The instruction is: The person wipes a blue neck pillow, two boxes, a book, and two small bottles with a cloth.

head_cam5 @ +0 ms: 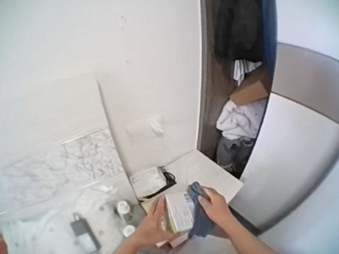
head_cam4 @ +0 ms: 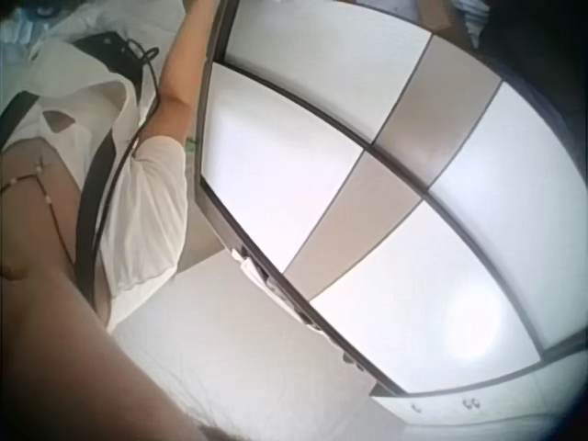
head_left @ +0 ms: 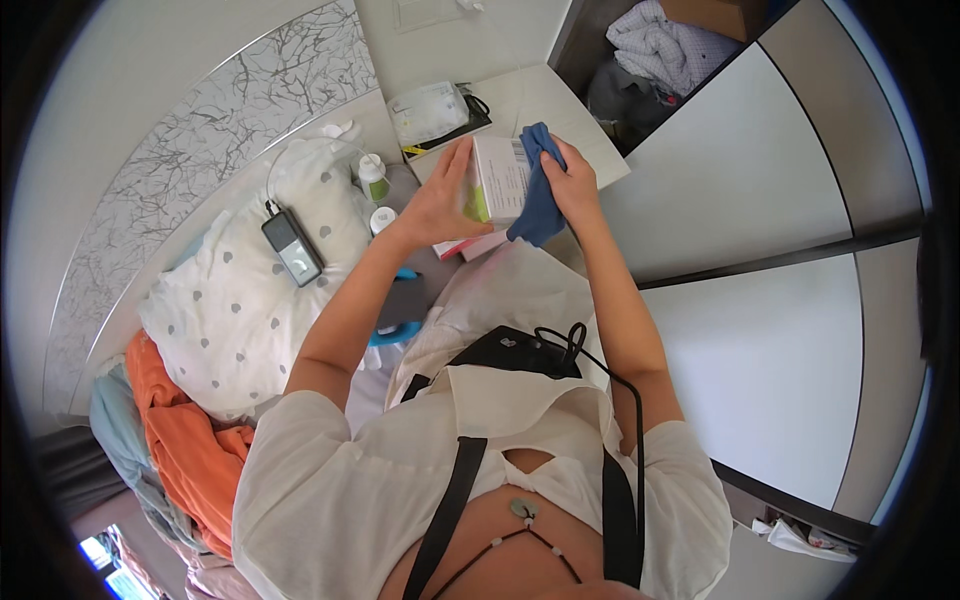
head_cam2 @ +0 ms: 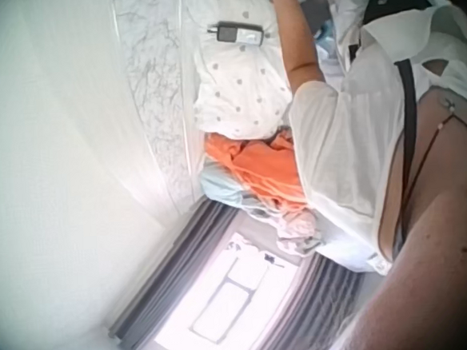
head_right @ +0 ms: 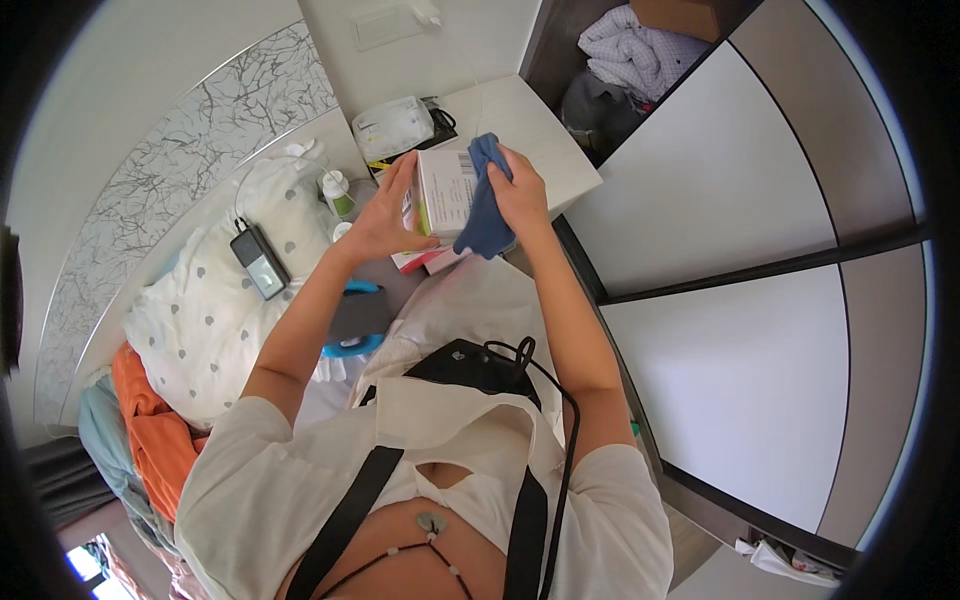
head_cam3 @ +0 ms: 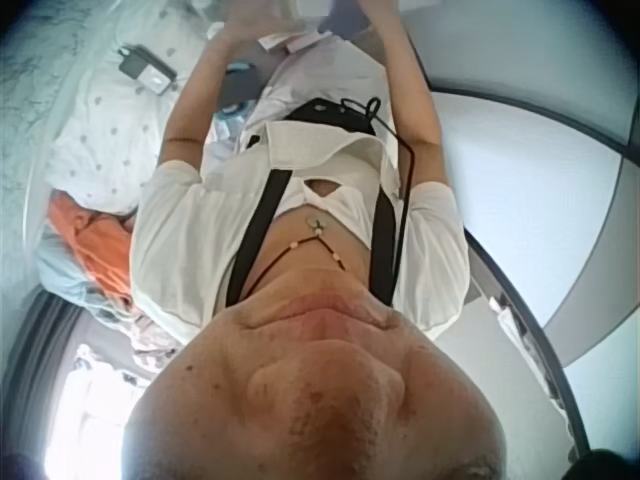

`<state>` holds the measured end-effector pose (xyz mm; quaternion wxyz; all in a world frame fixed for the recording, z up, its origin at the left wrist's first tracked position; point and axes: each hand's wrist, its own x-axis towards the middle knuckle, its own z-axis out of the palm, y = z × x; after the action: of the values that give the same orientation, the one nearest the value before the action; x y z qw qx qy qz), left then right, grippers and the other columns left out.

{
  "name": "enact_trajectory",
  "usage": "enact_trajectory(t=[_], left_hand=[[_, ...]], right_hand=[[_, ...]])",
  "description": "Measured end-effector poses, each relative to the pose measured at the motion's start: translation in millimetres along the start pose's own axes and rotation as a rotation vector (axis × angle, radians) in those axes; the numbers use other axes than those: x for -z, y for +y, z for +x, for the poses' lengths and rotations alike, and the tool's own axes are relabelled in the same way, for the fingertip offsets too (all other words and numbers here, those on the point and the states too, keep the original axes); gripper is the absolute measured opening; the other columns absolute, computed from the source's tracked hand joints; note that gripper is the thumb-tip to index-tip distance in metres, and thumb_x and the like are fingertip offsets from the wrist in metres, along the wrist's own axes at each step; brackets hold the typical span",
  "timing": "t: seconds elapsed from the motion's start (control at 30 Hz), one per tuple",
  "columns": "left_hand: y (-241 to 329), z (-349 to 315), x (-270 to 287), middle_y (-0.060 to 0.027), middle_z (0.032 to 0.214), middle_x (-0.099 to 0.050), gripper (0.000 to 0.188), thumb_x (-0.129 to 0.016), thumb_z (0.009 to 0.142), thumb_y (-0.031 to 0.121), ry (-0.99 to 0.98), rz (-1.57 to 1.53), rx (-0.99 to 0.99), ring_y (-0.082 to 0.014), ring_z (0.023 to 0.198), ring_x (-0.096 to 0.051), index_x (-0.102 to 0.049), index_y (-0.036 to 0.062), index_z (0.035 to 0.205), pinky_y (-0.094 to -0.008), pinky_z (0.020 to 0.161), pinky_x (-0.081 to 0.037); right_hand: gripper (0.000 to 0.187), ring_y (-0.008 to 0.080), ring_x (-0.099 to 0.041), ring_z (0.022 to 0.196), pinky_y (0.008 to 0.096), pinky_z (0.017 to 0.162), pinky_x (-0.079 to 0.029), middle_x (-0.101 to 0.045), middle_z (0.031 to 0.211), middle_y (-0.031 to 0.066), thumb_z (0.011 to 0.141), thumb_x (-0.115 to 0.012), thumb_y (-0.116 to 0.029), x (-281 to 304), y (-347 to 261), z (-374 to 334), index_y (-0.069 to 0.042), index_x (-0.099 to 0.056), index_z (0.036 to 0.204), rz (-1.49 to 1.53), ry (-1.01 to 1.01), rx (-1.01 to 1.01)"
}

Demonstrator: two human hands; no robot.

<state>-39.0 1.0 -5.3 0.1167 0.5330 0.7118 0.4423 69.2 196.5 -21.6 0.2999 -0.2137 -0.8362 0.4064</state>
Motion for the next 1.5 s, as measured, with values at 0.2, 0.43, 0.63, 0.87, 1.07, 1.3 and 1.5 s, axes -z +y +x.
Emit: enact_trajectory(t=[0.2,0.43,0.63,0.87,1.07,1.3,1.5], left_hand=[[-18,8,17,-0.0145,0.143,-0.018,0.103,-0.075,0.06,0.012,-0.171,-0.115,-0.048,-0.0267,0.131,-0.022,-0.01,0.0071,0.14,-0.0338,0.105,-0.023],[-30,15,58,-0.0167,0.139,-0.031,0.082,-0.066,0.07,0.011,-0.322,-0.188,0.217,-0.0255,0.129,-0.03,-0.02,0.0041,0.139,-0.0337,0.105,-0.022],[13,21,35,-0.0224,0.13,-0.039,0.088,-0.07,0.067,0.04,-0.073,0.324,0.24,-0.0314,0.121,-0.039,-0.029,-0.0054,0.131,-0.0392,0.098,-0.032],[23,20,-15,-0.0193,0.121,-0.044,0.087,-0.072,0.062,0.038,0.171,0.626,0.178,-0.0342,0.111,-0.043,-0.034,-0.0027,0.128,-0.043,0.095,-0.033],[14,5,-5,-0.0181,0.125,-0.038,0.088,-0.074,0.058,0.021,0.2,0.412,-0.028,-0.0329,0.114,-0.038,-0.03,0.0034,0.132,-0.0422,0.096,-0.031],[-11,-20,2,-0.0178,0.125,-0.032,0.089,-0.071,0.054,0.006,0.224,0.134,0.067,-0.0345,0.115,-0.035,-0.028,0.0048,0.132,-0.0385,0.099,-0.03],[-19,-43,5,-0.0192,0.118,-0.036,0.081,-0.068,0.054,0.001,0.295,0.045,0.093,-0.0368,0.112,-0.036,-0.029,0.0031,0.126,-0.039,0.096,-0.033]], right_hand=[[0.036,0.0089,-0.054,0.087,0.0218,0.078,-0.043,-0.059,0.1,0.0015,0.086,-0.056,-0.018,11,-10,-5,-0.003,-0.053,0.118,0.615,-0.146,-0.413],[0.033,0.0068,-0.054,0.078,0.0201,0.069,-0.045,-0.059,0.092,0.0006,0.086,-0.056,-0.017,13,-9,-3,-0.003,-0.054,0.116,0.738,-0.138,-0.469],[0.032,0.007,-0.053,0.075,0.0209,0.067,-0.045,-0.059,0.09,0.0005,0.085,-0.054,-0.015,2,-12,-3,-0.003,-0.055,0.114,0.656,-0.18,-0.459],[0.031,0.0076,-0.053,0.076,0.0212,0.068,-0.044,-0.059,0.089,0.0015,0.084,-0.054,-0.014,17,-21,-9,-0.002,-0.056,0.112,0.567,-0.282,-0.413],[0.032,0.0116,-0.054,0.088,0.0235,0.076,-0.043,-0.059,0.097,0.0049,0.084,-0.054,-0.016,14,-14,-14,0.0,-0.054,0.113,0.489,-0.098,-0.269],[0.037,0.0273,-0.053,0.103,0.0332,0.084,-0.045,-0.051,0.118,0.0097,0.08,-0.054,-0.018,-21,-72,-31,-0.007,-0.052,0.115,-0.054,-0.167,0.362],[0.036,0.0275,-0.053,0.103,0.0343,0.084,-0.045,-0.052,0.119,0.0088,0.081,-0.053,-0.018,-42,-21,-21,-0.009,-0.052,0.116,-0.251,-0.17,0.15]])
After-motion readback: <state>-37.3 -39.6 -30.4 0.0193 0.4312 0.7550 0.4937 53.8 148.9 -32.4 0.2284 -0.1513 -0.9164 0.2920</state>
